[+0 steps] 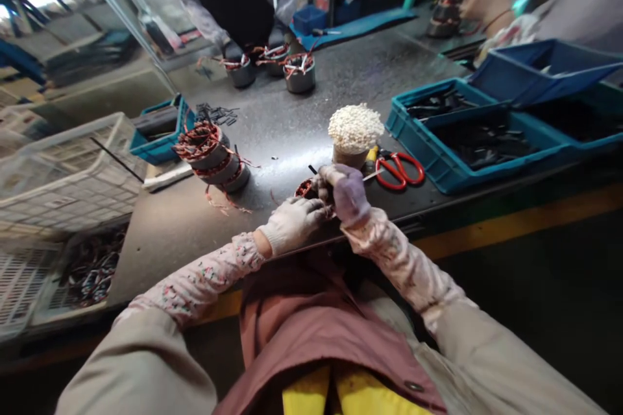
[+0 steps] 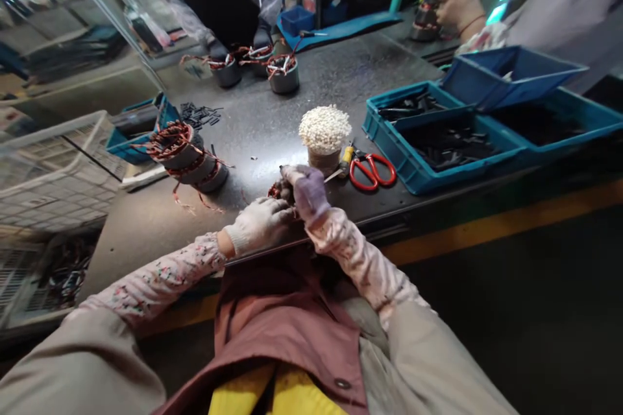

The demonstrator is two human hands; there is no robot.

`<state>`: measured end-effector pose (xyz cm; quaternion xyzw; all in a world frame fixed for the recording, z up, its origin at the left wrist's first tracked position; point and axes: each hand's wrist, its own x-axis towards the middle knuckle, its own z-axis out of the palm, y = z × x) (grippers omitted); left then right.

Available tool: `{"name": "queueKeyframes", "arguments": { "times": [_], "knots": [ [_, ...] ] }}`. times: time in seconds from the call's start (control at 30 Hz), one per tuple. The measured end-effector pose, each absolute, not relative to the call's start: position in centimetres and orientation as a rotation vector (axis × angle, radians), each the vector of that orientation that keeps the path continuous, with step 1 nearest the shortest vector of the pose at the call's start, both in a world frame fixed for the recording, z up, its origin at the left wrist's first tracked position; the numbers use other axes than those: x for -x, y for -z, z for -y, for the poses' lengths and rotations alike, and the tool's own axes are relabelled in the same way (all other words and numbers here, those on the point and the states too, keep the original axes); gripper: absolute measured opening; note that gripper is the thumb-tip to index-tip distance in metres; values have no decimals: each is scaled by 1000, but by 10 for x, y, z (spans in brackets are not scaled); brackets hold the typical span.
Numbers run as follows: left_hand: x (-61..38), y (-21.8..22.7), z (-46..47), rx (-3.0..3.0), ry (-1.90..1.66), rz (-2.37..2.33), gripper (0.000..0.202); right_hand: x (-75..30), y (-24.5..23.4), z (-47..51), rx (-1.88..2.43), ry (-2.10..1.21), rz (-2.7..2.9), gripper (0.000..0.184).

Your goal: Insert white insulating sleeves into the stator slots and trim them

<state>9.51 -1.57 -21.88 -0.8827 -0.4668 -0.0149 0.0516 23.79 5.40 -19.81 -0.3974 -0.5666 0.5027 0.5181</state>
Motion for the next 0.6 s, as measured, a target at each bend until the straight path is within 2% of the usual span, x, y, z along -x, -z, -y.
{"name": "queueKeyframes", "arguments": {
  "times": [0.1, 0.17, 0.23, 0.37, 0.6],
  "knots": [
    [-86, 206, 10, 2633, -150, 1400, 40, -287, 203, -78, 954, -743, 1370, 30],
    [-76, 199, 0, 2709, -274, 1329, 39, -319, 208, -98, 989, -305, 1407, 29],
    [-67, 194, -11, 2844, -316, 1216, 36, -335, 214, -117, 1035, -67, 1534, 28],
    [-60, 194, -15, 2961, -211, 1161, 33, -329, 226, -139, 1138, -6, 1729, 29],
    [-68, 211, 13, 2851, -16, 1521, 39, -323, 225, -140, 1051, 26, 1754, 28]
  ]
}}
